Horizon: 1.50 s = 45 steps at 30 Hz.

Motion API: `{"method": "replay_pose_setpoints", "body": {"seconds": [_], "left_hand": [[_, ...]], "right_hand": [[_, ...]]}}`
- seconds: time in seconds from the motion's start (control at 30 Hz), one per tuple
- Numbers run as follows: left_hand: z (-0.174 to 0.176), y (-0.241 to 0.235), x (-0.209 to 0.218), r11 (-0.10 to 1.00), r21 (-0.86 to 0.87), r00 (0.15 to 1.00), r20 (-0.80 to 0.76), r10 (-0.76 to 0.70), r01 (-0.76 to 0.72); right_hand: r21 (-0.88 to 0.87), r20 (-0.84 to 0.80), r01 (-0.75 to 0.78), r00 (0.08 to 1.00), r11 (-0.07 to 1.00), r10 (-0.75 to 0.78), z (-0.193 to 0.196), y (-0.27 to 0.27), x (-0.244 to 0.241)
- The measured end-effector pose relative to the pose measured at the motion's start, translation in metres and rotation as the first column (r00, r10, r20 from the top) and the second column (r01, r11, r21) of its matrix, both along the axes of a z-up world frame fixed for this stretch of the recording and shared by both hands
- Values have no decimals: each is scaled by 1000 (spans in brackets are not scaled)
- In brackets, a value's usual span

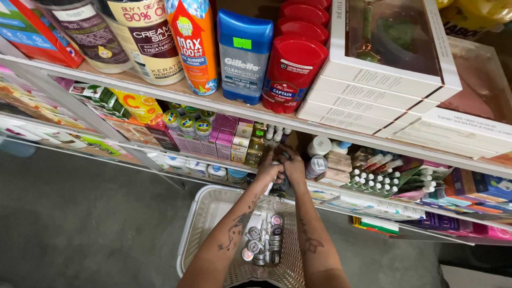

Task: Selecting various personal care and health items from store shelves and placing them into a shopping basket.

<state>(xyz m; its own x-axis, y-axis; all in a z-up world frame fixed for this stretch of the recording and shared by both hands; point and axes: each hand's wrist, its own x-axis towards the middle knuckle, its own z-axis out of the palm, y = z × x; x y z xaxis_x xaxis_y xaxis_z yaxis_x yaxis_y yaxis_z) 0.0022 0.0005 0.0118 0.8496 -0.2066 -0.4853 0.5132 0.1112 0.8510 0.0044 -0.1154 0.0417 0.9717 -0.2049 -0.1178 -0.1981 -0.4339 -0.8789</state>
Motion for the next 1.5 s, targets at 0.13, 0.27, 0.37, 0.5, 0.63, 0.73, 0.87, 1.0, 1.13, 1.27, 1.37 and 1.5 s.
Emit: {"method": "replay_pose_setpoints", "body": {"seconds": [0.13, 0.27, 0.37, 0.5, 0.63, 0.73, 0.87, 1.0, 1.13, 1.27, 1.37, 1.5], "left_hand": [[-3, 4, -10, 1000, 14, 1000, 7, 4, -4], [12, 14, -43, 960, -279, 956, 269, 115, -37], [46, 15, -67, 897, -429, 907, 330, 262, -103], [42, -5, -87, 756, -636, 843, 314, 437, -155], [88, 21, -98, 803, -589, 928, 244, 283, -90], [128, 54, -108, 964, 254, 705, 698, -126, -80], [88, 67, -111, 766, 631, 605, 565, -561, 121], [23, 46, -113, 996, -22, 948, 309, -75, 85], [-2, 16, -113, 1000, 13, 996, 80, 27, -29], [-9, 4, -127, 945, 309, 717, 683, -139, -111], [25, 4, -145, 937, 349, 817, 549, -178, -31], [5, -7, -128, 892, 438, 843, 517, -148, -112]], "right_hand": [[-22, 209, 22, 978, 1000, -17, -22, -7, 1], [407, 196, 135, 953, 903, -231, -33, -24, -33], [409, 310, -20, 943, 913, -118, 3, -14, -91], [-134, 594, -310, 735, 941, 327, 89, 16, -129], [59, 331, -232, 922, 971, 200, 77, -4, -135], [-28, 72, -38, 997, 999, 40, 61, -18, -143], [337, 168, 165, 958, 927, -232, 21, -40, -130], [869, 349, -248, 920, 429, -176, 81, -25, -146], [341, 293, -118, 956, 933, 14, 86, 37, -173], [164, 542, 60, 828, 985, -141, 73, 44, -151], [334, 391, 210, 856, 919, -338, 44, 20, -127], [279, 264, 209, 922, 938, -284, 9, 28, -136]]}}
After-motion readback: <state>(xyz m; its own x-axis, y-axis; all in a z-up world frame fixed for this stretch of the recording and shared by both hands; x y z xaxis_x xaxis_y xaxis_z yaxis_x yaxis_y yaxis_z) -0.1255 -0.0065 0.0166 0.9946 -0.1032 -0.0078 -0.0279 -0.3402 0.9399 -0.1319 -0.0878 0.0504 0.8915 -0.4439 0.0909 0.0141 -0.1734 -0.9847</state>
